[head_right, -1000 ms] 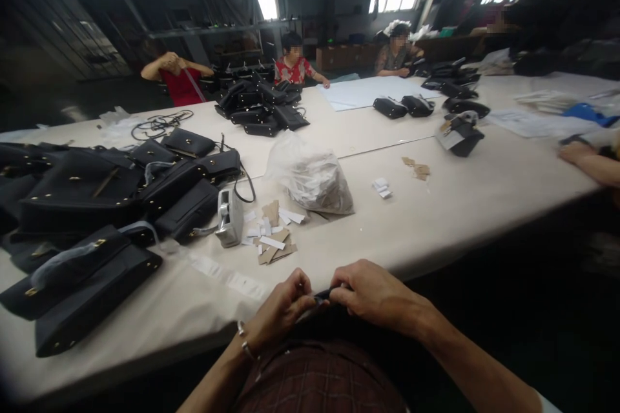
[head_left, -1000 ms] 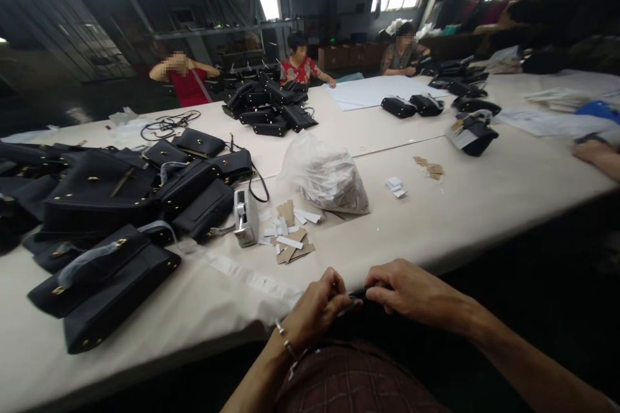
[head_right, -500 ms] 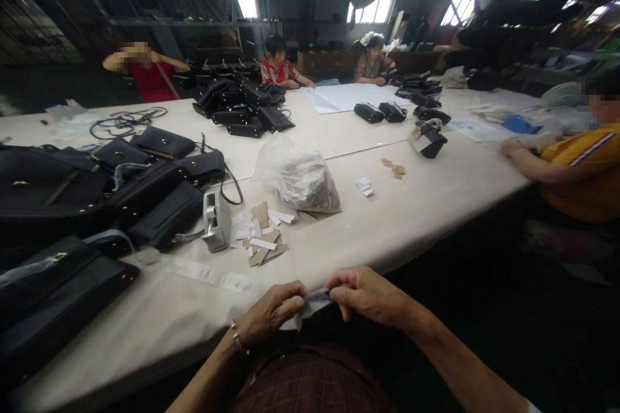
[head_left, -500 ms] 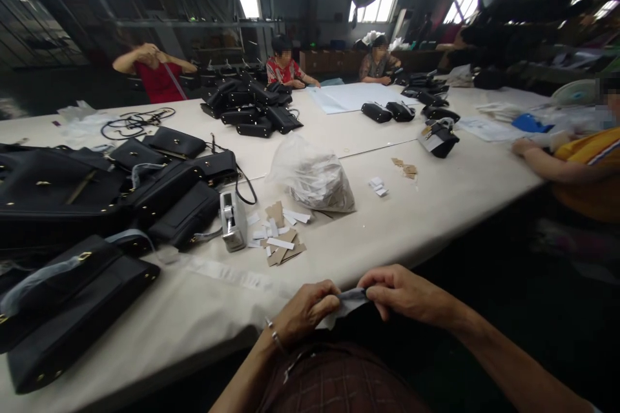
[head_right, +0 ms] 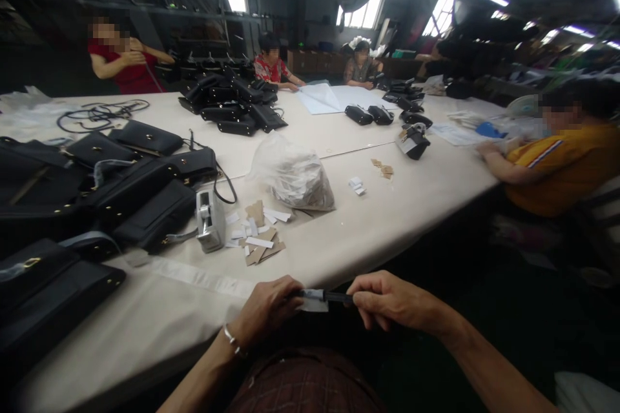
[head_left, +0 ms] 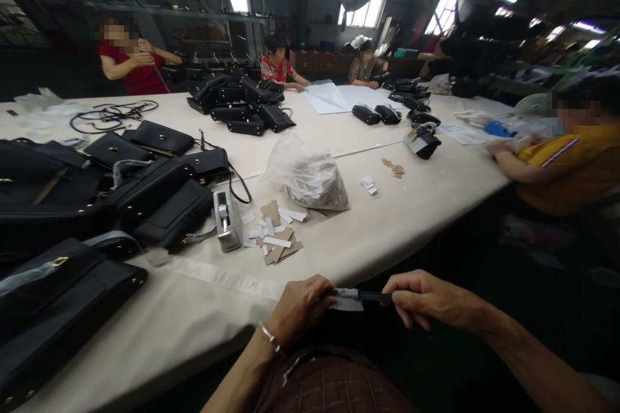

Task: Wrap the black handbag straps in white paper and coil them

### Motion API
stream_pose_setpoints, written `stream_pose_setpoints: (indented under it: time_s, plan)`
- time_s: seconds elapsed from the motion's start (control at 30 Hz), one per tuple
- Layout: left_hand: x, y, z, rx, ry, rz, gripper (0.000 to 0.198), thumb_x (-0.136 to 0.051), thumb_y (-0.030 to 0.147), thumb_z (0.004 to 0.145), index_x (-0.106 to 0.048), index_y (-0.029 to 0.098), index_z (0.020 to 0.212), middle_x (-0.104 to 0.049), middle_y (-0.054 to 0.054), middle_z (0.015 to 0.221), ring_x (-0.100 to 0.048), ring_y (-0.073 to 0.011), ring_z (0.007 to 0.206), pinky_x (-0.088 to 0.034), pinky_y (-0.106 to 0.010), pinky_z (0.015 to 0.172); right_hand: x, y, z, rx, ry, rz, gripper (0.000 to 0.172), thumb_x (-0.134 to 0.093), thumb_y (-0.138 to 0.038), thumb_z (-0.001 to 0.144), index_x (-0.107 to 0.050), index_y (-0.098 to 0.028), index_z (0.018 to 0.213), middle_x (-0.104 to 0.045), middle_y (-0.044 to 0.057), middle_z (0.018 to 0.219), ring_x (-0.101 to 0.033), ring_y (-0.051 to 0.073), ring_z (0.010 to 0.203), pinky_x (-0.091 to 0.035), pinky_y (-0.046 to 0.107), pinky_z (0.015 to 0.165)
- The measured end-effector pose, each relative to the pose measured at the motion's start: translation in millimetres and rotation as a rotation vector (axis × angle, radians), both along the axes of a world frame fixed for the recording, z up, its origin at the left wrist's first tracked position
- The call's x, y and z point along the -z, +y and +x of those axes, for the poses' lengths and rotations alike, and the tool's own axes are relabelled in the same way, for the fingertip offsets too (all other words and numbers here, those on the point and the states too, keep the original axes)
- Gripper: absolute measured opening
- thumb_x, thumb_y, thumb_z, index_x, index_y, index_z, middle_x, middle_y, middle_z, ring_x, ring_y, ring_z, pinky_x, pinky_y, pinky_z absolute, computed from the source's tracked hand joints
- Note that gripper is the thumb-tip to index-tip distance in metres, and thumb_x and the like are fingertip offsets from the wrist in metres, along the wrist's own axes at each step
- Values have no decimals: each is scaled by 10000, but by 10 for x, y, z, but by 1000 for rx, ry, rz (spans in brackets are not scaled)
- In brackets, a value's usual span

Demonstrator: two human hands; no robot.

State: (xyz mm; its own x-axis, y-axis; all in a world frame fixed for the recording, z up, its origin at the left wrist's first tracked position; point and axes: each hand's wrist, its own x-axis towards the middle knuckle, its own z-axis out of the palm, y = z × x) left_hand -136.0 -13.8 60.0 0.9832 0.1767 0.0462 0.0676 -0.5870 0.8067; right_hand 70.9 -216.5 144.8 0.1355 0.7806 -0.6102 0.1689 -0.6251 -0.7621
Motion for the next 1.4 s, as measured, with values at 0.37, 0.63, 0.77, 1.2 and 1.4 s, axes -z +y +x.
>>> stream_pose_setpoints:
  time_s: [0.37,0.63,0.77,1.2,1.4]
  plan:
    - [83,-211,136,117,238,-901,316,-664,412,800,-675,134,951,-669,4,681,-581,-124,595,-403,-216,566,-143,210,-611,-250,-858,131,211,-482,-246,927,-690,-209,925,-714,41,862,-647,188,769,-433,289,725]
    - [154,-87,23,45,-161,-226,188,-563,331,921,-691,195,940,-697,-5,824,-601,-124,726,-429,-219,679,-374,226,-461,-75,-366,-140,193,-580,-354,875,-704,-206,893,-678,-15,732,-538,116,611,-359,219,535]
    - [244,-52,-38,-10,-280,-28,261,-502,349,956,-681,173,1024,-716,-62,864,-634,-159,746,-466,-251,702,-371,221,-351,-37,-380,-94,285,-575,-416,884,-699,-167,818,-645,-14,680,-442,90,560,-302,217,512]
    - [31,-322,89,129,82,-1287,476,-860,476,580,-727,103,843,-733,-74,743,-658,-173,602,-506,-242,551,-187,251,71,-163,-17,73,412,-669,-533,813,-704,-128,883,-623,-10,601,-387,46,451,-251,182,438]
    - [-149,-779,617,-140,-335,-465,231,-674,357,868,-743,172,989,-734,-65,879,-668,-164,799,-513,-243,729,-90,-142,491,24,209,132,408,-699,-524,805,-617,-125,795,-568,-40,556,-340,17,406,-190,173,410]
